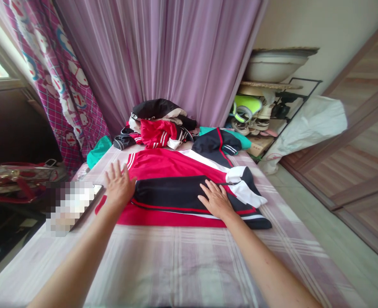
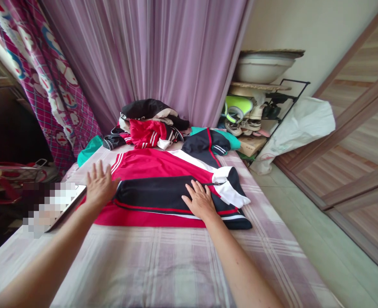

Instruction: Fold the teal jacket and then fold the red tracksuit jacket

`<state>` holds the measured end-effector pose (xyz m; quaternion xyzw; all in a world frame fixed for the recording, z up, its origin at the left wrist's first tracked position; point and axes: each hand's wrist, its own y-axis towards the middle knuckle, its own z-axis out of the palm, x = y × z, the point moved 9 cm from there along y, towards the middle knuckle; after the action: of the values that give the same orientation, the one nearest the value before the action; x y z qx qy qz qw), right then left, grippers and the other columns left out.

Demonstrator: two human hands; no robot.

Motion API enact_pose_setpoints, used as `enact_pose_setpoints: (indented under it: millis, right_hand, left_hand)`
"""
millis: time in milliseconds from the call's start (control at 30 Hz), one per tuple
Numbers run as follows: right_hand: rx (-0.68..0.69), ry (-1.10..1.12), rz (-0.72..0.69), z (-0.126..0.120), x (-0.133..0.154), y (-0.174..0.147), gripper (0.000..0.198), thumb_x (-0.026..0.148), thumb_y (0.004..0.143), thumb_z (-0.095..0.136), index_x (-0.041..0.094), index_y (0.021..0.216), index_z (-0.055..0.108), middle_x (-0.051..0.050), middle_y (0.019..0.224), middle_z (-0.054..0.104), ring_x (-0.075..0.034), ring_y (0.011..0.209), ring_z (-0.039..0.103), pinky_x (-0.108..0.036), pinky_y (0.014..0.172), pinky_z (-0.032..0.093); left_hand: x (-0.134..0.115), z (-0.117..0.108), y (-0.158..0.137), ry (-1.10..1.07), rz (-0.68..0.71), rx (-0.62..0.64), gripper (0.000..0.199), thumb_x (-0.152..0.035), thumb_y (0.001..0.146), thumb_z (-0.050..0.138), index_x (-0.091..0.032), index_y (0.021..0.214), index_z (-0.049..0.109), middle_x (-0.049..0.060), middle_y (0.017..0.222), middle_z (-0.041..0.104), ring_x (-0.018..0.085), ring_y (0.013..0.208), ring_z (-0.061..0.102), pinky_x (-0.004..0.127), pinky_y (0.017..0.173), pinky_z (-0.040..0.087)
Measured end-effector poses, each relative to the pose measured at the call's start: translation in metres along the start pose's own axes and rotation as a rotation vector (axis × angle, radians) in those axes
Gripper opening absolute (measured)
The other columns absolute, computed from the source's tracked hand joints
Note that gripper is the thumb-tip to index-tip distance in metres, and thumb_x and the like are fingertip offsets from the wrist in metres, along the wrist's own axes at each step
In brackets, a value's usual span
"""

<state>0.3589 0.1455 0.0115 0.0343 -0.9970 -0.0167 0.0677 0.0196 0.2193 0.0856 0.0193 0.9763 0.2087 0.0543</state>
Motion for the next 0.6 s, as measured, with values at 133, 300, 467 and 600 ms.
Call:
enact_pose_setpoints:
  millis: [133, 300, 467, 600]
  right_hand:
    - [-0.004, -0.013, 0.005, 0.001, -0.002, 0.0, 0.056, 0.049, 0.1, 0.038, 0.024, 0.149, 0.044, -0.011, 0.16, 0.033, -0.026, 0.148, 0.027, -0.052, 0.118, 0.02]
    - [0.02, -0.052, 0.041, 0.005, -0.028, -0.006, 0.057, 0.049, 0.1, 0.035, 0.025, 0.152, 0.039, -0.009, 0.161, 0.031, -0.025, 0.148, 0.027, -0.049, 0.119, 0.02]
    - [-0.041, -0.085, 0.12, -0.009, -0.039, -0.003, 0.056, 0.045, 0.101, 0.034, 0.018, 0.149, 0.044, -0.014, 0.157, 0.036, -0.027, 0.146, 0.032, -0.052, 0.119, 0.017]
    - [-0.115, 0.004, 0.036, -0.022, 0.008, 0.013, 0.057, 0.048, 0.101, 0.033, 0.023, 0.151, 0.04, -0.012, 0.16, 0.031, -0.028, 0.148, 0.027, -0.055, 0.119, 0.016]
  left_hand:
    - [-0.08, 0.042, -0.033, -0.054, 0.339, 0.216, 0.053, -0.048, 0.097, 0.036, -0.023, 0.141, 0.054, 0.013, 0.153, 0.045, 0.032, 0.145, 0.034, 0.059, 0.118, 0.02]
    - [-0.071, 0.059, -0.04, 0.029, 0.349, 0.344, 0.062, -0.056, 0.096, 0.035, -0.023, 0.148, 0.045, 0.013, 0.155, 0.041, 0.033, 0.144, 0.037, 0.061, 0.116, 0.02]
    - [-0.068, 0.055, -0.038, 0.048, 0.373, 0.302, 0.06, -0.054, 0.097, 0.037, -0.023, 0.147, 0.046, 0.012, 0.155, 0.042, 0.031, 0.145, 0.035, 0.059, 0.118, 0.018]
    - [-0.072, 0.055, -0.039, 0.052, 0.383, 0.3, 0.06, -0.054, 0.096, 0.037, -0.022, 0.147, 0.047, 0.013, 0.154, 0.044, 0.033, 0.144, 0.037, 0.06, 0.117, 0.018]
